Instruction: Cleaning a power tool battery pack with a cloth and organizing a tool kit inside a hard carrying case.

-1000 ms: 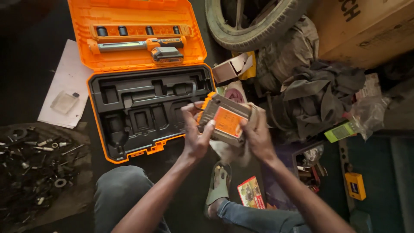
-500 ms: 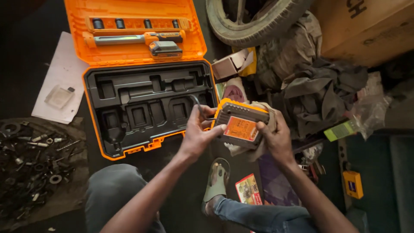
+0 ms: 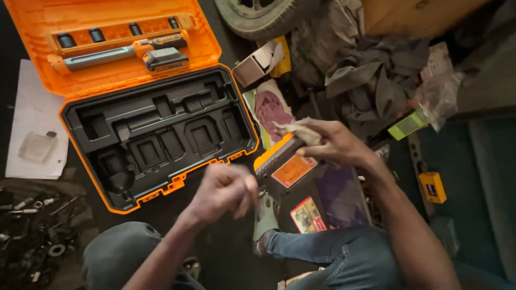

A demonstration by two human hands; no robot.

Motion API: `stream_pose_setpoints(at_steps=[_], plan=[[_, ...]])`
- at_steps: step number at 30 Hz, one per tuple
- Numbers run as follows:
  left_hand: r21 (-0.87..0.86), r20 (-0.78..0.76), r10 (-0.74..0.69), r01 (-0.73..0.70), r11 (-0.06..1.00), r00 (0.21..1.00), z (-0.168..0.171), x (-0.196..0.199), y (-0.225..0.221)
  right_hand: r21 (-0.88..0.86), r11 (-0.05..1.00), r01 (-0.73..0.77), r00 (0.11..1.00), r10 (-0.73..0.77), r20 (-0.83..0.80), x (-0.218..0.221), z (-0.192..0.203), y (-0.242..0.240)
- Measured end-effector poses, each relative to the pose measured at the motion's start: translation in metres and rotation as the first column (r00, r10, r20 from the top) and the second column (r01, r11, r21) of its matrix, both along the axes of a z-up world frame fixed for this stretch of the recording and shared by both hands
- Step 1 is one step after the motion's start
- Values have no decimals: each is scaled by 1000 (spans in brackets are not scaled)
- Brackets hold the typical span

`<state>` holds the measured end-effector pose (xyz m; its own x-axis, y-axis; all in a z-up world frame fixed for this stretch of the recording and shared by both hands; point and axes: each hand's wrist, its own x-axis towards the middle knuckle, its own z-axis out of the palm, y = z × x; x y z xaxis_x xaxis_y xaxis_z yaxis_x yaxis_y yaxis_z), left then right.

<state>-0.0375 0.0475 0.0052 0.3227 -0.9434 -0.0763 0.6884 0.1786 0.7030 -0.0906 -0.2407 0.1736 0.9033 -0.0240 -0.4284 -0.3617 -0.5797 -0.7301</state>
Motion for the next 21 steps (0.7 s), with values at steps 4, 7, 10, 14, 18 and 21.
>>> stream_pose_setpoints(at_steps=[4, 7, 10, 14, 18, 21], plan=[[-152, 797, 378, -451, 880, 470, 75, 20, -17, -191, 967, -167, 985, 172, 8, 9, -11, 11], [22, 893, 171, -420, 907, 416, 53, 2, -29, -208, 944, -256, 956, 279, 90, 21, -10, 28], [291, 679, 163, -466, 836, 716, 50, 3, -38, -131, 972, -195, 947, 221, 232, 29, -7, 34], [205, 596, 418, -634, 746, 686, 20, 15, -46, -231, 952, 199, 905, -89, 415, 30, 7, 44], [309, 533, 590, -789, 531, 606, -1, 46, -43, -467, 822, -327, 751, 526, 399, 44, 84, 108], [304, 463, 715, -852, 427, 524, -27, 64, -46, -486, 528, -696, 505, 842, 192, 42, 133, 199]])
